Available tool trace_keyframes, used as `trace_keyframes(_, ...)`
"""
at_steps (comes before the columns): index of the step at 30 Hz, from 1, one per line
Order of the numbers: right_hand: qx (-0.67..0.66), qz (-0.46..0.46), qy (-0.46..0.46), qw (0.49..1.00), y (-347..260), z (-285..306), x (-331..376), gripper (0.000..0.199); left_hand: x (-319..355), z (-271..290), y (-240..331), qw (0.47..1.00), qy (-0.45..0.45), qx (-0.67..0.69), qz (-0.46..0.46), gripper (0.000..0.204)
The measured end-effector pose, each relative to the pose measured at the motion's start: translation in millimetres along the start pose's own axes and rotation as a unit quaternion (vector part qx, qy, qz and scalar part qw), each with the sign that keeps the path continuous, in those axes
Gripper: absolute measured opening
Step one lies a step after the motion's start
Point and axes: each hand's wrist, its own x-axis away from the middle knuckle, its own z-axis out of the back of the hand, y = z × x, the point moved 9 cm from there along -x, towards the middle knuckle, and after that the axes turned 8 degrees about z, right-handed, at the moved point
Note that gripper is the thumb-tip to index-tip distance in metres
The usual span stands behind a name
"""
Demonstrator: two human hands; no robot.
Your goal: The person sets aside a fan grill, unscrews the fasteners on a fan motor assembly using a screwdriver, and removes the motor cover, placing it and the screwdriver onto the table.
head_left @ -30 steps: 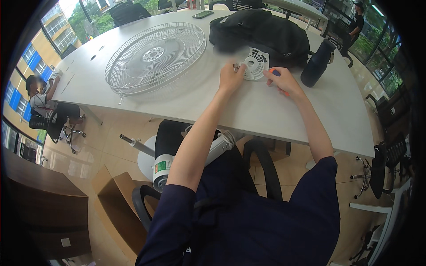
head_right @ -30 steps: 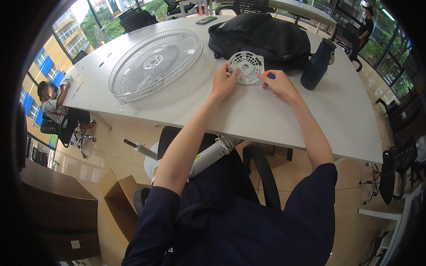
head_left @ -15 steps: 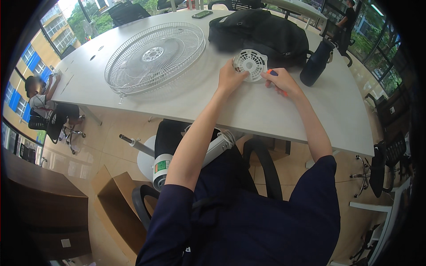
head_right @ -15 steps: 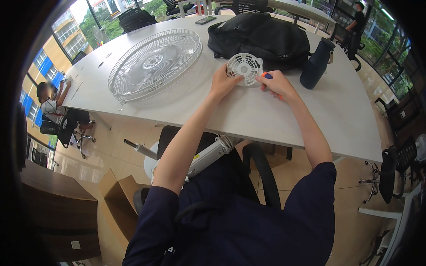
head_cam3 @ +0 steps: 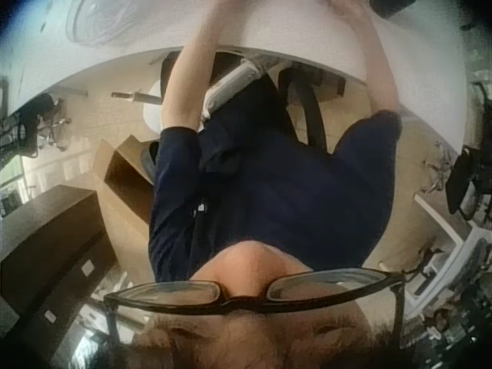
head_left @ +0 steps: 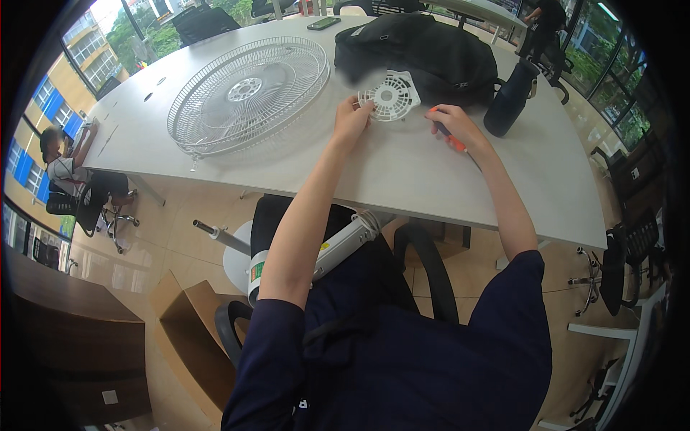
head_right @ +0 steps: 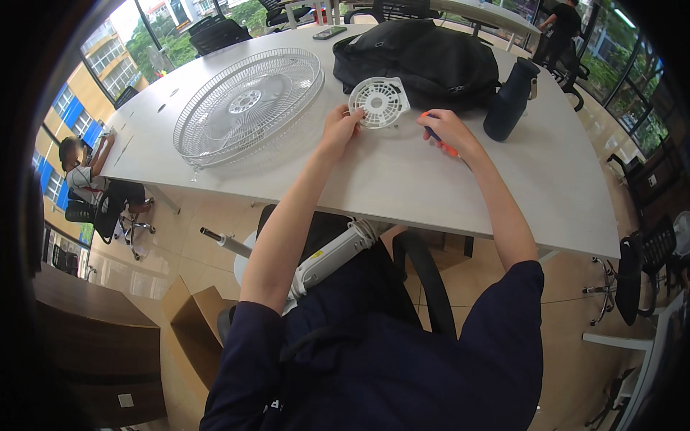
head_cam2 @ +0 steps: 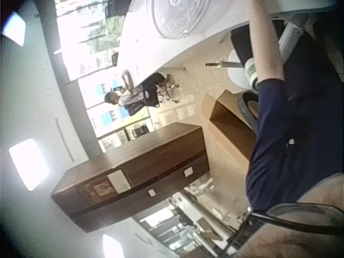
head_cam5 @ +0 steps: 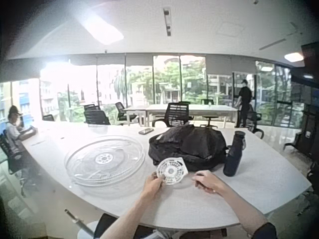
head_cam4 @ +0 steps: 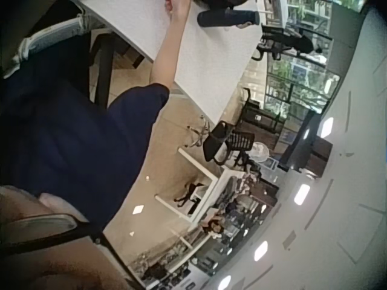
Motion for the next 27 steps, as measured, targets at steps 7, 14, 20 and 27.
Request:
trace_keyframes(7,0.026,0.036,0.034,0.998,4,-1,-5,0.028,2,8,-1,0.996,-0.032,0.08,0.017,0.027)
trace_keyframes(14,0.272,0.187,0.125,0.936,-14,6,-3,0.038,24,36,-4,0.957,-0.208,0.165,0.118,0.015)
trace_keyframes(20,0.365,0.161,0.132,0.907,-13,-1,-1,0.038,87,89,38,0.972,-0.134,0.147,0.123,0.018)
trace_keyframes(27,0.487,0.188,0.169,0.836,-34,-18,-2,0.035,146,127,36,0.999,0.025,0.032,-0.03,0.023)
